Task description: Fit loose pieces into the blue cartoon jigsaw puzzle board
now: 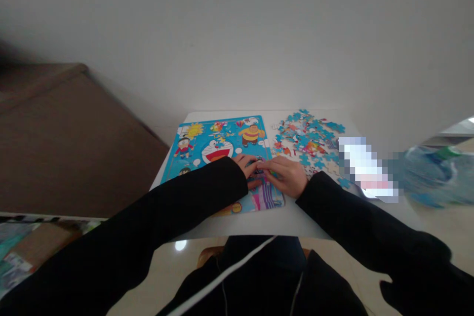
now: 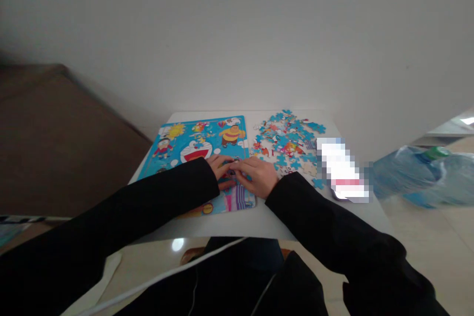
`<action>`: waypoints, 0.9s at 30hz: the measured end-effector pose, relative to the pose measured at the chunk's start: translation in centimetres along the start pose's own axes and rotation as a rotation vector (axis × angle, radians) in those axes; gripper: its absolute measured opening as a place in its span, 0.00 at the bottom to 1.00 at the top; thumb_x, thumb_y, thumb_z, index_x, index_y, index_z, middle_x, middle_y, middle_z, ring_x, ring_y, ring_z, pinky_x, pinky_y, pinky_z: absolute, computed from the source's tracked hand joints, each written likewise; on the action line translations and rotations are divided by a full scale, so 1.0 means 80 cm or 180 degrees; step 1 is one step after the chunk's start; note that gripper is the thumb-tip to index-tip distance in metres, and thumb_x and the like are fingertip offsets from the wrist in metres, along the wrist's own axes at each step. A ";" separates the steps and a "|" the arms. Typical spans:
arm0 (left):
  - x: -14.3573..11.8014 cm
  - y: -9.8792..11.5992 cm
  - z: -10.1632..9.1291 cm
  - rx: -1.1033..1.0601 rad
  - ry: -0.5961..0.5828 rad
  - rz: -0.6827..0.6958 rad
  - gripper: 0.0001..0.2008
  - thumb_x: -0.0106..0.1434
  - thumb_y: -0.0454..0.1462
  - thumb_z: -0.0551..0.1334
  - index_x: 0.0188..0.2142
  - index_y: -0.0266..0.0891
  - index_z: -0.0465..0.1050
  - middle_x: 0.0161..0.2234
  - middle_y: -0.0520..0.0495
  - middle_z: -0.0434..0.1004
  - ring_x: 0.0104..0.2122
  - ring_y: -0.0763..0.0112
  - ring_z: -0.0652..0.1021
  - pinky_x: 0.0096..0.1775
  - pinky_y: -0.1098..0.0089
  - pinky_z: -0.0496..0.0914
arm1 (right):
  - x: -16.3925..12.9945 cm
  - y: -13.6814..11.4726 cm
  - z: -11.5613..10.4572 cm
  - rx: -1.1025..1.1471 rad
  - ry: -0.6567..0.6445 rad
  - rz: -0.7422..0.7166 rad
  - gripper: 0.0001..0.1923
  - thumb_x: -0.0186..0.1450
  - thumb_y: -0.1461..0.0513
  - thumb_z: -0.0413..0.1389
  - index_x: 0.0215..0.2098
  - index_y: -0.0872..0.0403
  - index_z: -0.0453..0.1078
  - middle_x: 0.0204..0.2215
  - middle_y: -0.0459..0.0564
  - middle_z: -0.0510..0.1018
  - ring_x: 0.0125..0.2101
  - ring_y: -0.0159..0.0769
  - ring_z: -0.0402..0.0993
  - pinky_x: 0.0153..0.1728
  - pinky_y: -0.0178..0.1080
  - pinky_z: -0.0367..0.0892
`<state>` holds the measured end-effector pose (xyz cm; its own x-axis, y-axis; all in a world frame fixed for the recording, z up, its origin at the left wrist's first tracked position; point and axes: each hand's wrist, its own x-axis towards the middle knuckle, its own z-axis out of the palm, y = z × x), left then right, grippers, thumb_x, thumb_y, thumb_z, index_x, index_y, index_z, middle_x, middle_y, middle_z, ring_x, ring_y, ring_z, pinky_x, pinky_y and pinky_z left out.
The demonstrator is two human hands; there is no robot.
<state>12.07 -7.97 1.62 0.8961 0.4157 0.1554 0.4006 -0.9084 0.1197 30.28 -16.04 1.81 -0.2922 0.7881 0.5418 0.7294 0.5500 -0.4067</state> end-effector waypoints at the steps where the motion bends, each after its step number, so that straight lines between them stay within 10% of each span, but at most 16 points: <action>1: -0.002 0.001 0.000 -0.0053 0.0033 0.0044 0.26 0.61 0.53 0.53 0.51 0.37 0.65 0.49 0.39 0.67 0.46 0.56 0.68 0.44 0.58 0.68 | 0.000 0.000 0.000 -0.0034 -0.0007 -0.0059 0.13 0.65 0.63 0.46 0.42 0.53 0.72 0.35 0.52 0.78 0.36 0.34 0.74 0.38 0.38 0.69; 14: -0.054 0.019 -0.001 0.0327 -0.0239 0.0156 0.34 0.50 0.59 0.60 0.55 0.55 0.61 0.62 0.37 0.50 0.58 0.40 0.57 0.52 0.40 0.51 | -0.001 -0.029 -0.029 -0.0952 -0.0624 -0.0315 0.15 0.67 0.59 0.44 0.40 0.53 0.72 0.35 0.50 0.78 0.35 0.35 0.73 0.33 0.36 0.69; 27: -0.061 0.022 -0.015 0.0339 -0.0295 0.0143 0.30 0.51 0.58 0.60 0.53 0.59 0.63 0.62 0.41 0.50 0.59 0.41 0.55 0.55 0.41 0.47 | -0.105 -0.012 -0.066 -0.1586 -0.0605 0.0341 0.18 0.66 0.63 0.46 0.52 0.55 0.67 0.51 0.54 0.71 0.50 0.41 0.68 0.48 0.43 0.69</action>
<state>8.17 -11.52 2.29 0.9254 0.3732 0.0665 0.3735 -0.9276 0.0090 35.33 -24.66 1.52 -0.2731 0.8940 0.3552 0.9526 0.3027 -0.0294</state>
